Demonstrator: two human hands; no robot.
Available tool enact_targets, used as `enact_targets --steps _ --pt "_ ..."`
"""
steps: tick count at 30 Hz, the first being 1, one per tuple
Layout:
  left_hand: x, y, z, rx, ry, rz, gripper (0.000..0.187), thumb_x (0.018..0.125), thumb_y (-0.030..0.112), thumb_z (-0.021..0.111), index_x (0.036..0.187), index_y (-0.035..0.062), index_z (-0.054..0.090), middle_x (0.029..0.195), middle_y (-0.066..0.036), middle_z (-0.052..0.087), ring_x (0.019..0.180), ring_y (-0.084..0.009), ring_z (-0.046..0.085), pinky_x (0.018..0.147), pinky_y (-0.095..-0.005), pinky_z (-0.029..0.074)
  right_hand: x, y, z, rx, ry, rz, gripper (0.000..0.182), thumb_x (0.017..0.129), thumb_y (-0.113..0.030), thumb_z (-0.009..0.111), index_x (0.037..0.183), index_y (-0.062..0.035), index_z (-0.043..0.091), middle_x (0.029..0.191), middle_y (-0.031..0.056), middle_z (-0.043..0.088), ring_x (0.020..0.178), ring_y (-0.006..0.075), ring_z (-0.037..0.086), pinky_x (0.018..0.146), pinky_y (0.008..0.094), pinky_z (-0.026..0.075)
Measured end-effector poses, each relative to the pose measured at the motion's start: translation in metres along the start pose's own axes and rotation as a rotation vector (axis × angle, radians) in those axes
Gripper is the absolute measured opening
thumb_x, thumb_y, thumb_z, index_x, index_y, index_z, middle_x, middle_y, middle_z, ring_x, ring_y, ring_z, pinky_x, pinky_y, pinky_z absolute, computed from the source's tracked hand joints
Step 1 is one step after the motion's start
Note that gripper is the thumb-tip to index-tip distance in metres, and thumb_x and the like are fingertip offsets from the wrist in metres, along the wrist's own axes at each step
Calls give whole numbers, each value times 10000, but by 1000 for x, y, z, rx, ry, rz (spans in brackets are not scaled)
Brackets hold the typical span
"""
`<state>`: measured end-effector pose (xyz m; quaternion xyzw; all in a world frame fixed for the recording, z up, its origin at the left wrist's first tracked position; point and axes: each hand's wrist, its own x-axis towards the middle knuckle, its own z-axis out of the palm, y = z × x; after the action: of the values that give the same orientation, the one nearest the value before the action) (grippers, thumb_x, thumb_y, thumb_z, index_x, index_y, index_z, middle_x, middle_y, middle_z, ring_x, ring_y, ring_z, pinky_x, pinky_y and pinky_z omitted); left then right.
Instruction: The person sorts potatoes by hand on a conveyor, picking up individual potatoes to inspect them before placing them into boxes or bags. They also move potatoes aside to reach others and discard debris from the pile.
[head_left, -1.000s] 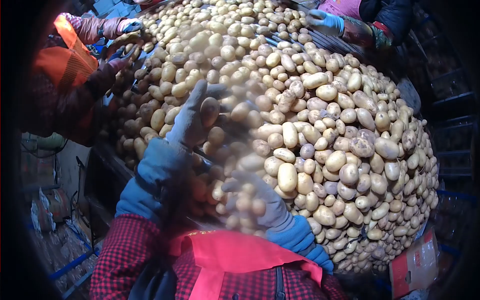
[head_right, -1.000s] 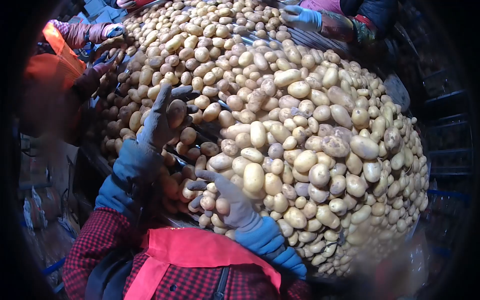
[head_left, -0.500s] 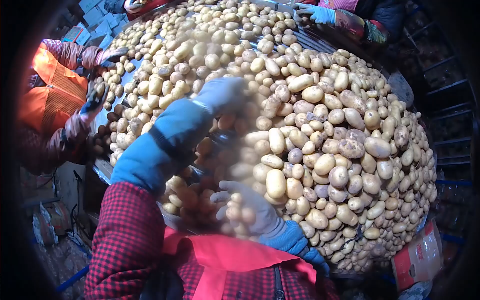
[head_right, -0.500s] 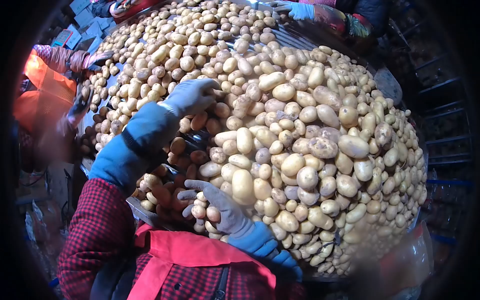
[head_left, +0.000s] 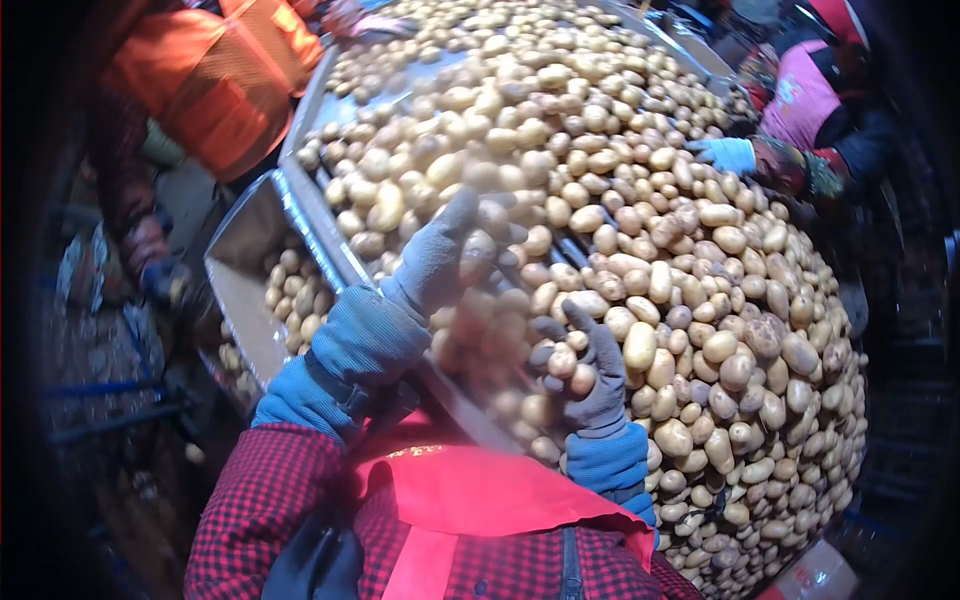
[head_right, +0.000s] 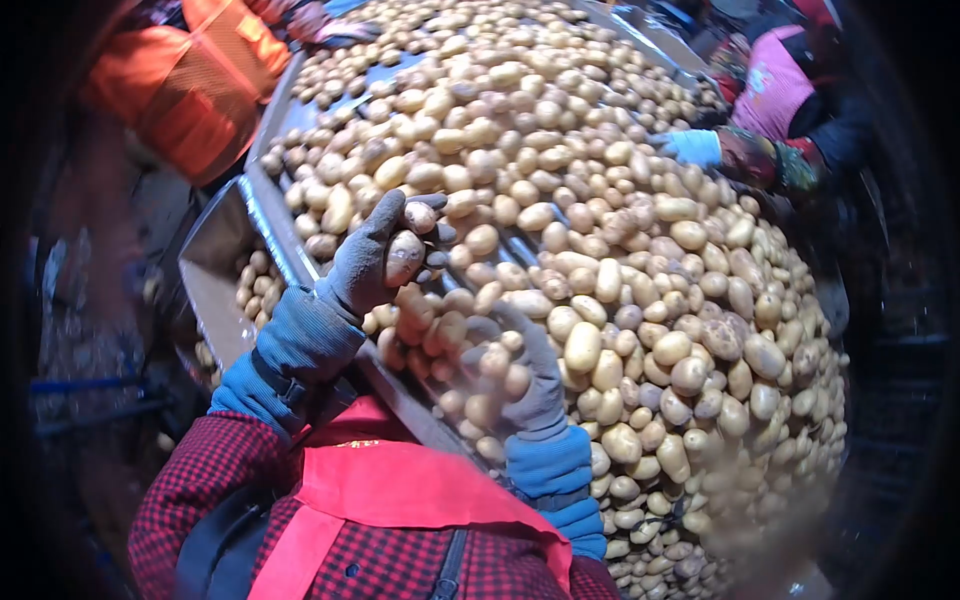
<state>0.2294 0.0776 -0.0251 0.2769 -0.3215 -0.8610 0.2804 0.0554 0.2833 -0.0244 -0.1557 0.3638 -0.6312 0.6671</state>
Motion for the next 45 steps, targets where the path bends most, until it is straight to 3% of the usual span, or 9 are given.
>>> enact_targets --steps 6,8,14,29,34,36,42,43,45 --pt "-89 7 -11 58 280 67 657 1083 552 492 1492 38 497 1111 -94 727 731 -146 652 618 -293 537 -3 15 2 -881 -48 -569 641 995 -126 681 1548 32 397 1398 253 592 1235 307 653 918 357 630" --pt "-121 -10 -38 71 219 237 606 1078 469 549 1487 25 494 1099 -101 728 715 -136 616 622 -292 526 -1 21 -3 -1027 39 -619 549 1035 -111 602 1532 35 418 1365 216 610 1242 301 647 916 363 628" --pt "-264 -49 -93 65 533 198 569 1091 391 538 1534 48 443 1197 -148 720 860 -178 708 702 -308 596 3 -2 -38 79 -29 -105 563 1044 -182 581 1549 1 414 1399 209 596 1224 299 644 866 349 606" --pt "-559 -204 -264 -220 1606 356 502 1052 411 599 1495 186 529 1197 -123 702 897 -225 700 642 -333 566 0 -20 -60 281 -107 17 608 1065 -360 531 1594 -85 405 1485 191 559 1180 292 636 740 313 551" --pt "-587 -257 -322 44 1698 360 531 1022 379 668 1439 75 545 1227 -125 677 1007 -239 678 841 -358 575 1 -18 -56 317 -109 36 626 1072 -419 514 1608 -114 402 1514 185 547 1165 290 633 698 301 533" --pt "-608 -297 -388 756 1861 14 569 1014 354 689 1457 33 532 1341 -144 628 1159 -246 634 980 -336 530 3 -13 -53 338 -119 29 634 1075 -442 507 1614 -126 401 1526 182 542 1159 289 632 681 296 526" --pt "-501 -169 -333 548 1766 407 535 1027 167 657 1526 54 499 1434 -155 575 1211 -264 611 1063 -371 491 14 10 -46 493 -153 48 630 1080 -499 503 1623 -191 414 1574 182 506 1180 326 626 621 289 507" --pt "-480 -153 -335 1149 1754 481 518 1024 165 652 1513 58 520 1464 -171 557 1255 -289 596 1079 -394 483 13 12 -47 538 -208 69 620 1084 -501 492 1617 -192 421 1571 182 510 1201 355 626 627 284 517" --pt "-418 -92 -280 1316 1576 510 497 1005 155 661 1480 48 561 1496 -177 544 1327 -308 569 1120 -417 459 6 17 -41 594 -215 74 597 1102 -501 446 1602 -175 431 1562 186 517 1181 373 640 646 293 541"
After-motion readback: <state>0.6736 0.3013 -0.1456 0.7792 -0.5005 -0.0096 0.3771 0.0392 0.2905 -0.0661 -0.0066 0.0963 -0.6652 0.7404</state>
